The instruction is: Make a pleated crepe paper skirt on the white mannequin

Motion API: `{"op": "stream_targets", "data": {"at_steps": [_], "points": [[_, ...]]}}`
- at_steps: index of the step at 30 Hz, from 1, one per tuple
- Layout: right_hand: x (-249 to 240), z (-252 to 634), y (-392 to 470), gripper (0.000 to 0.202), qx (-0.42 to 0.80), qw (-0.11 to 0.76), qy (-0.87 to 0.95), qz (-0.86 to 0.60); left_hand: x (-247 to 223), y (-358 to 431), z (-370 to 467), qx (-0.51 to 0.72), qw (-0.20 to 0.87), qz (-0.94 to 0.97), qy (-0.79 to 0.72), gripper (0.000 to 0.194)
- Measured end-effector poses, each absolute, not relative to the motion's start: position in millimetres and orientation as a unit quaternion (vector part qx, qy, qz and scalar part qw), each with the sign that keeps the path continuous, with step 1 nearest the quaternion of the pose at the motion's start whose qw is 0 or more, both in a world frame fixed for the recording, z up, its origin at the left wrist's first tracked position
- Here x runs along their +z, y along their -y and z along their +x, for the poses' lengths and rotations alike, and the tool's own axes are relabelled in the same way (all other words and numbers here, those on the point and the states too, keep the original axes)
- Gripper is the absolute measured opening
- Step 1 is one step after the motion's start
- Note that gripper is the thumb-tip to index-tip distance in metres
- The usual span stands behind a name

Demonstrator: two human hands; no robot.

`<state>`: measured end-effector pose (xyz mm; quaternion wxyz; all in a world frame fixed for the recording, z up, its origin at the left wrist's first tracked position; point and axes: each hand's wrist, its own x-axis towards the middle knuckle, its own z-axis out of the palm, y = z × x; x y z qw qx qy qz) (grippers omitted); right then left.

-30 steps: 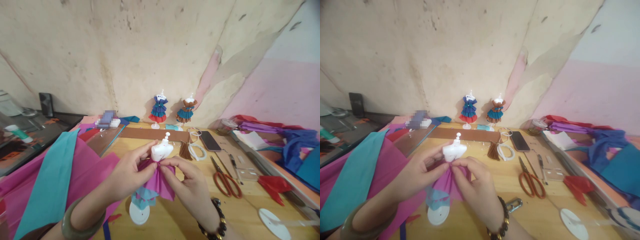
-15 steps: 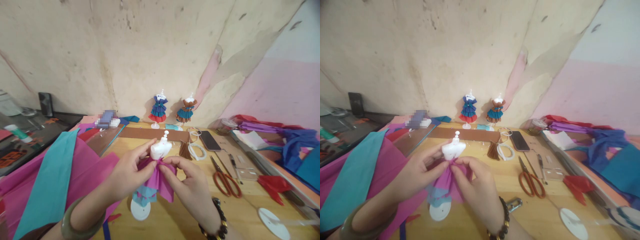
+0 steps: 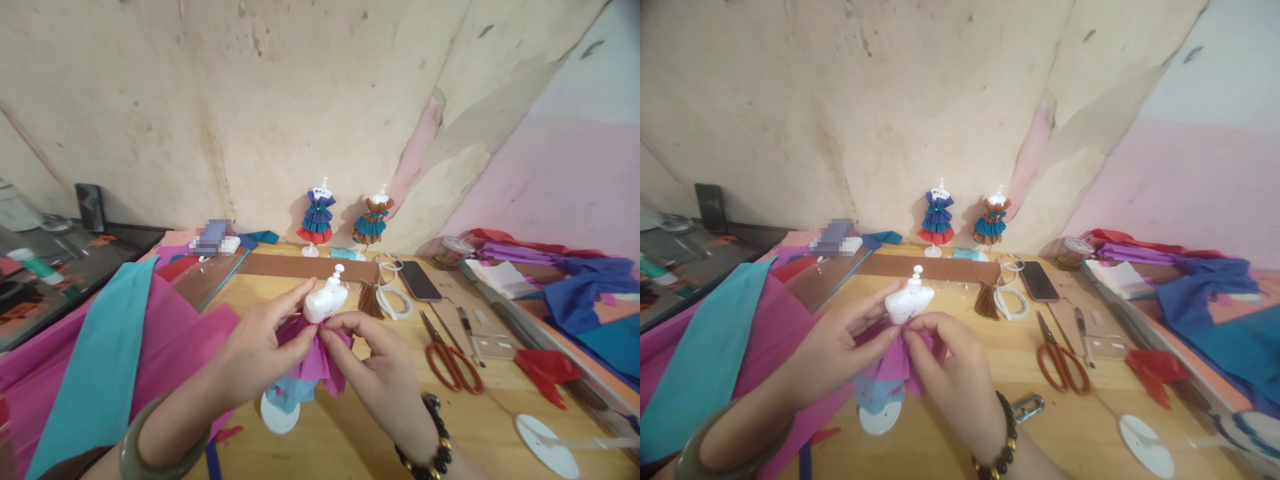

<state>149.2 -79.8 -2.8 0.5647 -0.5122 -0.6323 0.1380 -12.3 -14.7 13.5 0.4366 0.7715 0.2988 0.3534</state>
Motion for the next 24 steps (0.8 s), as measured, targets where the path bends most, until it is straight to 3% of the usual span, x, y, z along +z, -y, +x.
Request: {"op": "stream_targets", "data": {"at_steps": [24], "points": [[-2.1, 152.3, 79.4, 0.013, 0.069, 0.544, 0.689, -0.474, 13.3, 14.8, -12.1, 0.333, 0.499, 0.748, -0.285, 0.060]]}}
